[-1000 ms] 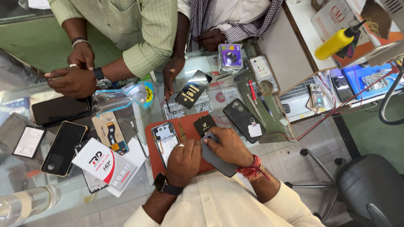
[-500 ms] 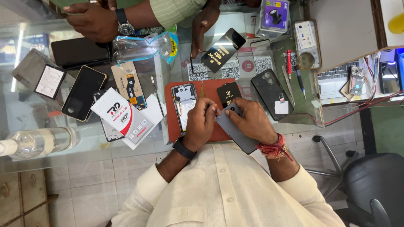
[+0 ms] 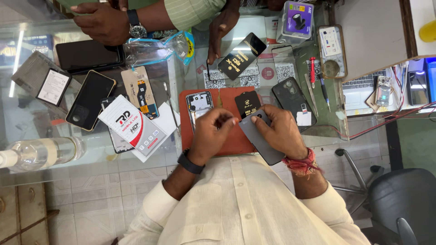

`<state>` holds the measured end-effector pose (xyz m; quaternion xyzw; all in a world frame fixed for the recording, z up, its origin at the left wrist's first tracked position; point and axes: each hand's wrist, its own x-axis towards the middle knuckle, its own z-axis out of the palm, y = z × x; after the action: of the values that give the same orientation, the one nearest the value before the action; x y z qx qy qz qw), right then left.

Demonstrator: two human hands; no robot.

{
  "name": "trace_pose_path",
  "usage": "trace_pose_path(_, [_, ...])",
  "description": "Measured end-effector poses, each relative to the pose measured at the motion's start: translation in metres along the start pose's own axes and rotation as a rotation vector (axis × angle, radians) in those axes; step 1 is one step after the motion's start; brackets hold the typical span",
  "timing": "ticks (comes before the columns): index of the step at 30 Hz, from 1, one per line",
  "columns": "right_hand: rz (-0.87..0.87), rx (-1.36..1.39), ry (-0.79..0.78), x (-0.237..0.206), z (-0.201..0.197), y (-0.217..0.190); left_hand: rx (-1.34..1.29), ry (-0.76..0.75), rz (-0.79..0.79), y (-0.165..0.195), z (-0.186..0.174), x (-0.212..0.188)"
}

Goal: The person uses a plastic prying tool to separate the back cover from a light blue smartphone. They carefully work the tool along the edges to release the clips, then lift and remove the back cover, exposing the internal components.

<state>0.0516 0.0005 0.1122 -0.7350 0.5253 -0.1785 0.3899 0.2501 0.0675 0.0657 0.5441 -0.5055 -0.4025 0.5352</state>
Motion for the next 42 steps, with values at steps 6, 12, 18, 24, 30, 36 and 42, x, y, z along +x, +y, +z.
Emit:
trace_pose_path(6, [-0.081,-0.085,0.092,-0.005,-0.004,-0.018,0.116,0.002,0.010,-0.001,0.011,-0.002])
trace_pose_path(12, [-0.137,-0.149,0.113,-0.008,-0.005,-0.018,0.041,-0.020,-0.010,-0.005,0.015,0.002])
trace_pose_path(18, [-0.208,-0.222,0.129,-0.013,0.000,-0.009,0.108,-0.023,0.040,-0.007,0.019,0.001])
trace_pose_path(24, [-0.207,-0.196,0.127,-0.014,0.001,-0.011,0.131,0.038,0.004,-0.007,0.026,-0.003])
trace_pose_path(30, [-0.223,-0.178,0.156,-0.014,-0.003,-0.013,-0.324,-0.020,-0.227,-0.017,0.024,-0.004])
trace_pose_path(36, [-0.245,-0.215,0.164,-0.014,-0.003,-0.015,-0.227,-0.033,-0.240,-0.017,0.029,-0.002])
trace_pose_path(42, [-0.259,-0.220,0.155,-0.017,-0.002,-0.016,0.041,0.024,-0.050,-0.004,0.027,-0.005])
